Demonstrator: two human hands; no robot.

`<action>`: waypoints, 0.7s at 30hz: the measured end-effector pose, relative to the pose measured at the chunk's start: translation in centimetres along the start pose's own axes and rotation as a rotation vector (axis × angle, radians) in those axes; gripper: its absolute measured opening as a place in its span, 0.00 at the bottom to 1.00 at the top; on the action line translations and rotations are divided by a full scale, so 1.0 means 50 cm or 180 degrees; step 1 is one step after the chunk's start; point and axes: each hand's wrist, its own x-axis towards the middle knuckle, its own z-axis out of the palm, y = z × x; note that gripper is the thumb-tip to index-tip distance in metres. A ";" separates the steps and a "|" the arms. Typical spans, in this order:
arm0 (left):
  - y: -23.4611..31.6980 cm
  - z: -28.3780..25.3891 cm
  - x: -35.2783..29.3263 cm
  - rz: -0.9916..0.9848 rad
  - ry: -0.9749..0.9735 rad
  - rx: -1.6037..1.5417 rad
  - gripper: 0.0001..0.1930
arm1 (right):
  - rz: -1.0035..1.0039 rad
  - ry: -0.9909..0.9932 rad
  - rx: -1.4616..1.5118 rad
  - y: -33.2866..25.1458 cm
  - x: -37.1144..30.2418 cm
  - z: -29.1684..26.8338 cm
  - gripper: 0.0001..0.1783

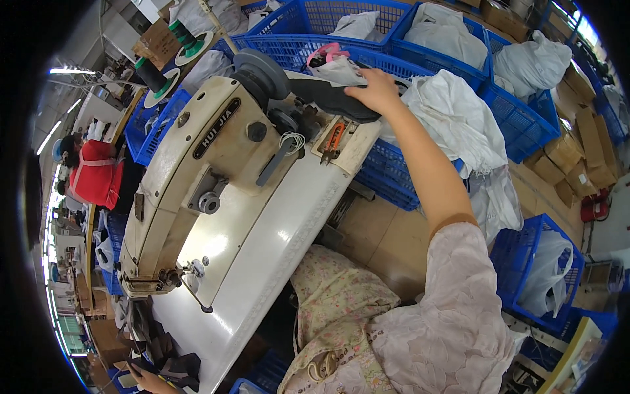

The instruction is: The recorder uses an industrial sewing machine to stitch together components of a shoe upper.

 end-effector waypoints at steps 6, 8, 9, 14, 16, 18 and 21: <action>-0.040 0.016 0.008 0.0210 0.0065 -0.0072 0.15 | -0.0690 -0.1160 -0.1026 -0.082 0.006 -0.011 0.46; -0.029 0.013 0.002 0.0135 0.0011 -0.0090 0.15 | -0.0648 -0.1206 -0.0909 -0.078 0.012 -0.007 0.46; -0.023 0.011 0.002 0.0120 0.0009 -0.0081 0.15 | -0.0583 -0.1242 -0.0790 -0.075 0.013 -0.004 0.45; -0.012 0.013 0.005 -0.0085 -0.0044 -0.0066 0.16 | -0.0635 -0.0982 -0.0812 -0.057 0.007 0.000 0.45; -0.206 0.042 0.054 -0.0028 -0.0125 0.0019 0.18 | -0.0681 -0.1083 -0.0681 -0.069 0.012 0.008 0.44; -0.269 0.065 0.064 0.0032 -0.0283 0.0049 0.20 | -0.0664 -0.0983 -0.0372 -0.068 0.013 0.006 0.42; -0.255 0.080 0.061 0.0098 -0.0307 -0.0116 0.20 | -0.0645 -0.0807 -0.0154 -0.062 0.011 -0.011 0.39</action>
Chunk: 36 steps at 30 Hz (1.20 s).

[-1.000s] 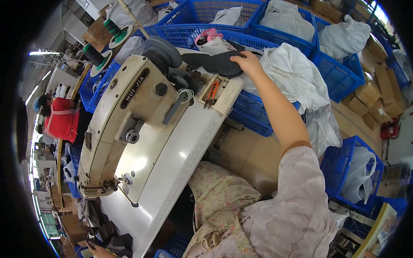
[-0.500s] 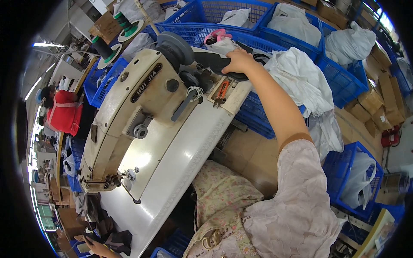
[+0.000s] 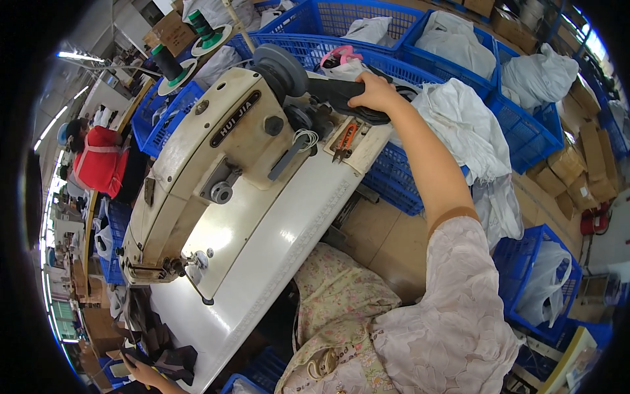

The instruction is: The recorder uses an industrial sewing machine to stitch together components of a shoe upper.

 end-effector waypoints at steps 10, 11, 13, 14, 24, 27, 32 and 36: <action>0.066 -0.064 0.026 -0.0214 0.1335 -0.0242 0.19 | -0.0429 0.0963 0.1085 -0.001 -0.029 -0.035 0.38; 0.156 -0.079 0.028 -0.0254 0.1260 -0.0349 0.19 | -0.0493 0.0952 0.1081 0.037 -0.034 -0.050 0.39; 0.231 -0.147 0.022 0.0063 0.1095 -0.0202 0.19 | -0.0621 0.0489 0.1663 -0.016 -0.090 -0.063 0.39; 0.219 -0.174 0.030 0.0820 0.0613 -0.0237 0.19 | -0.0692 0.0197 0.2090 -0.037 -0.128 -0.067 0.38; 0.568 -0.108 -0.248 0.2203 -0.2034 0.0899 0.23 | -0.1196 -0.4802 0.3598 -0.298 -0.542 0.192 0.49; 0.617 -0.070 -0.288 0.2120 -0.1993 0.0968 0.11 | -0.0917 -0.4855 0.4303 -0.322 -0.608 0.255 0.51; 0.650 0.003 -0.340 0.2040 -0.2181 0.1091 0.10 | -0.0811 -0.4767 0.4400 -0.338 -0.630 0.262 0.51; 0.664 0.024 -0.336 0.1996 -0.2735 0.0064 0.15 | 0.0354 -0.4049 0.4016 -0.354 -0.619 0.239 0.45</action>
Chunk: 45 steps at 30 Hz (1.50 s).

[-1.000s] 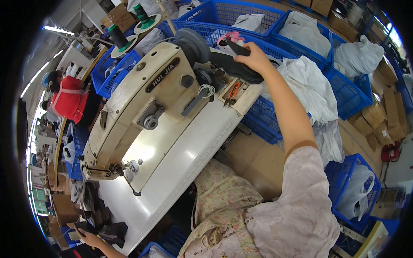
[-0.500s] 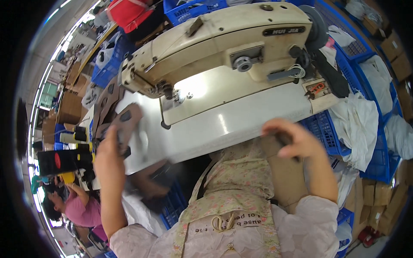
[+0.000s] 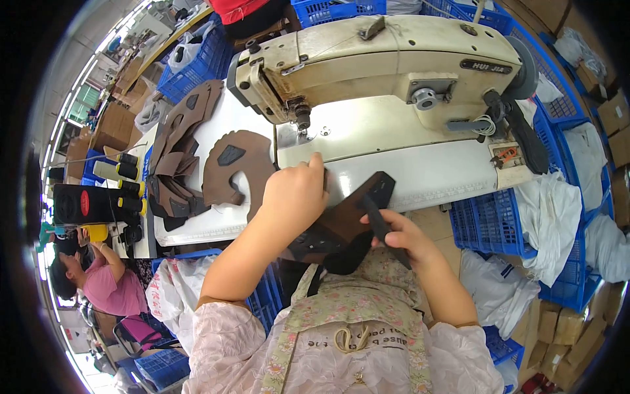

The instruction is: The recorder uses an industrial sewing machine to stitch together components of a shoe upper.

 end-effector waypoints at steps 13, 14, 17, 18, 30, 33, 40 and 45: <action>-0.242 0.103 -0.112 0.0226 -0.0434 0.0071 0.43 | -0.0028 0.0685 -0.0808 -0.081 0.006 -0.047 0.39; -0.239 0.096 -0.108 0.0244 -0.0443 0.0055 0.43 | -0.0020 0.0710 -0.0951 -0.088 0.006 -0.049 0.39; -0.228 0.087 -0.093 0.0722 -0.0479 0.0045 0.45 | -0.0020 0.0756 -0.1150 -0.106 0.007 -0.053 0.39; -0.223 0.091 -0.089 0.0723 -0.0475 0.0039 0.45 | -0.0035 0.0792 -0.1193 -0.110 0.007 -0.057 0.39; -0.187 0.082 -0.070 0.1279 -0.0551 0.0641 0.43 | -0.0189 0.1047 -0.0782 -0.122 -0.005 -0.091 0.35; -0.162 0.048 -0.039 0.1508 -0.0990 0.1052 0.38 | -0.0317 0.1180 -0.0648 -0.123 -0.010 -0.095 0.40; -0.141 0.099 -0.012 0.1470 0.0010 0.0779 0.29 | -0.0260 0.1392 -0.1354 -0.147 -0.050 -0.127 0.34; -0.137 0.150 0.004 0.1077 0.0091 0.0538 0.30 | -0.1784 0.2270 -0.3982 -0.173 -0.047 -0.025 0.35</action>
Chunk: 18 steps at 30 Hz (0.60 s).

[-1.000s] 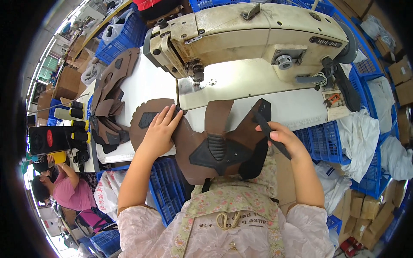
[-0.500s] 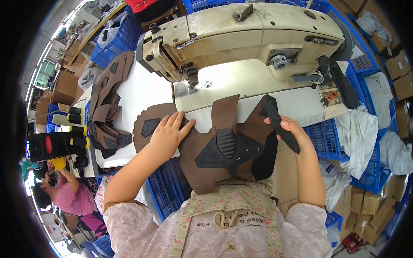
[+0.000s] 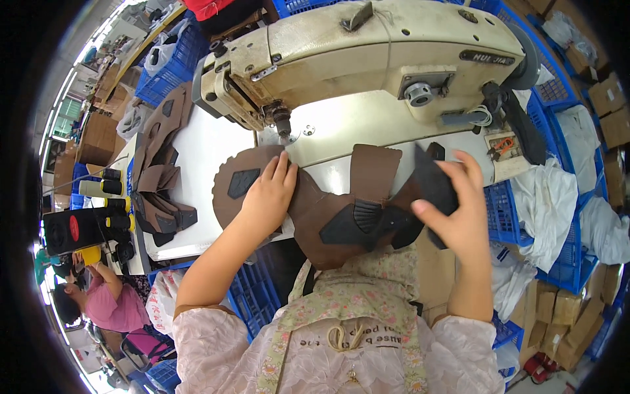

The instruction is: The recorder uses an industrial sewing machine to stitch together components of a shoe upper.

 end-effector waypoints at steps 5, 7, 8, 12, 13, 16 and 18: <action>0.001 0.000 -0.007 -0.0360 -0.0314 -0.0183 0.35 | -0.0793 -0.0598 0.0041 -0.139 0.081 0.141 0.37; 0.000 -0.016 0.008 -0.0272 -0.0197 -0.0260 0.32 | -0.0873 -0.0739 -0.0348 -0.126 0.107 0.215 0.29; -0.001 -0.020 0.007 -0.0250 -0.0101 -0.0319 0.29 | -0.0923 -0.0625 -0.0632 -0.110 0.110 0.257 0.23; -0.007 -0.003 -0.004 -0.0389 0.0101 -0.0651 0.30 | -0.0783 -0.0958 -0.1373 -0.108 0.133 0.335 0.23; -0.008 -0.001 -0.006 -0.0428 0.0158 -0.0740 0.31 | -0.0871 -0.0876 -0.1341 -0.109 0.137 0.345 0.22; -0.011 -0.001 -0.007 -0.0472 0.0188 -0.0860 0.33 | -0.1072 -0.0698 -0.1311 -0.107 0.147 0.364 0.20; -0.012 0.000 -0.009 -0.0480 0.0163 -0.0884 0.34 | -0.1191 -0.0597 -0.1308 -0.107 0.150 0.368 0.18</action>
